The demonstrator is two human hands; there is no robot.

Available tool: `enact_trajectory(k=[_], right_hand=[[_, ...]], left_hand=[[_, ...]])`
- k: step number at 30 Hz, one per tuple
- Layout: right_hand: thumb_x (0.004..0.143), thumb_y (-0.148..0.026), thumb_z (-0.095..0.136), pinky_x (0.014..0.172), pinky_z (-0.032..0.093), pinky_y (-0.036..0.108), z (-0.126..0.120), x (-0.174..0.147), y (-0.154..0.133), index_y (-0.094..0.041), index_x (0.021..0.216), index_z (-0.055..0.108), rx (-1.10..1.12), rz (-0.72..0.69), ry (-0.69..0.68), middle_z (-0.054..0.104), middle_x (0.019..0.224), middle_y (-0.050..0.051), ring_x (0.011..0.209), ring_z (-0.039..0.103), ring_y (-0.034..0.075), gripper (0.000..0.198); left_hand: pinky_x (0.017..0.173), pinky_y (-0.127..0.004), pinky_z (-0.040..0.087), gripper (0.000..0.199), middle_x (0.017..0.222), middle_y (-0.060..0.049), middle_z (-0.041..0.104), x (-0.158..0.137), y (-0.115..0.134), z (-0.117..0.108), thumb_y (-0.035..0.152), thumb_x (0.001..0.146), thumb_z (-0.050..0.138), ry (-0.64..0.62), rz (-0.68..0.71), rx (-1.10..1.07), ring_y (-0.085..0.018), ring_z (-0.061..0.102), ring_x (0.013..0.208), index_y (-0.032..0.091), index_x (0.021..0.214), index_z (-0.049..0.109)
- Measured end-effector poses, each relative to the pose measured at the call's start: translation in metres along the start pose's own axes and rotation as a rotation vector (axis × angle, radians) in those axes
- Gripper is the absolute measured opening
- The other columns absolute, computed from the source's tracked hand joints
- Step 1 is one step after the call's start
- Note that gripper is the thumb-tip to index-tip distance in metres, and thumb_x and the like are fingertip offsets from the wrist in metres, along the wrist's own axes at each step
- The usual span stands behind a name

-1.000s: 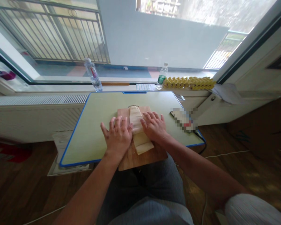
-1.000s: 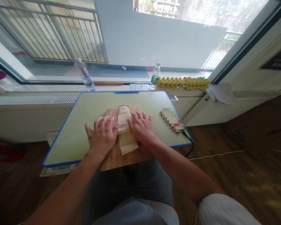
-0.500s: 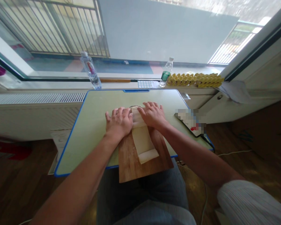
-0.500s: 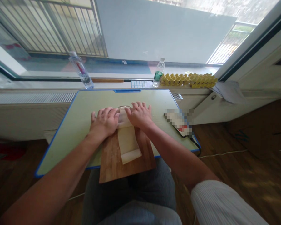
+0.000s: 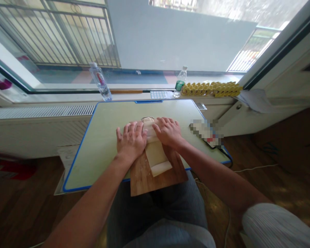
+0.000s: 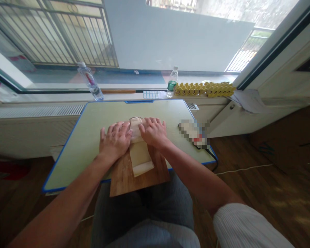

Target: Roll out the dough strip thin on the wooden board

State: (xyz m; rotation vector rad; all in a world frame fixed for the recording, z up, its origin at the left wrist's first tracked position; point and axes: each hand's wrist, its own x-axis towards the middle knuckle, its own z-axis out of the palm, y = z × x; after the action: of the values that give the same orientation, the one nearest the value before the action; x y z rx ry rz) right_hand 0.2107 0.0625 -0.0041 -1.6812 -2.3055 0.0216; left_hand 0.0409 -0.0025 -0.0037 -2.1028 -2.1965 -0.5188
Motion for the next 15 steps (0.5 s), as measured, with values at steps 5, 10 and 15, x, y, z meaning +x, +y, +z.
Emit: enact_trajectory(k=[5, 10, 15], right_hand=[[0.113, -0.05, 0.036, 0.125, 0.028, 0.062, 0.0, -0.023, -0.002, -0.025, 0.15, 0.06, -0.05, -0.029, 0.071, 0.058, 0.16, 0.011, 0.144, 0.05, 0.035, 0.051], [0.113, -0.044, 0.032, 0.124, 0.027, 0.069, 0.001, -0.03, -0.005, -0.026, 0.15, 0.061, -0.061, -0.014, 0.061, 0.057, 0.162, 0.01, 0.146, 0.048, 0.037, 0.05], [0.113, -0.046, 0.032, 0.123, 0.034, 0.064, 0.002, -0.018, -0.004, -0.025, 0.151, 0.059, -0.039, -0.033, 0.048, 0.059, 0.159, 0.012, 0.143, 0.051, 0.034, 0.051]], left_hand=[[0.13, -0.076, 0.011, 0.059, 0.164, -0.015, 0.055, -0.021, 0.003, 0.004, 0.05, 0.11, 0.032, 0.101, 0.019, -0.002, -0.037, 0.045, 0.152, 0.026, 0.158, 0.055], [0.128, -0.08, 0.008, 0.06, 0.163, -0.016, 0.056, -0.028, 0.004, 0.009, 0.053, 0.11, 0.033, 0.144, -0.017, 0.006, -0.039, 0.045, 0.152, 0.025, 0.157, 0.056], [0.13, -0.075, 0.012, 0.057, 0.158, -0.015, 0.06, -0.012, 0.003, 0.009, 0.054, 0.109, 0.033, 0.125, -0.048, -0.015, -0.036, 0.048, 0.148, 0.027, 0.153, 0.059]])
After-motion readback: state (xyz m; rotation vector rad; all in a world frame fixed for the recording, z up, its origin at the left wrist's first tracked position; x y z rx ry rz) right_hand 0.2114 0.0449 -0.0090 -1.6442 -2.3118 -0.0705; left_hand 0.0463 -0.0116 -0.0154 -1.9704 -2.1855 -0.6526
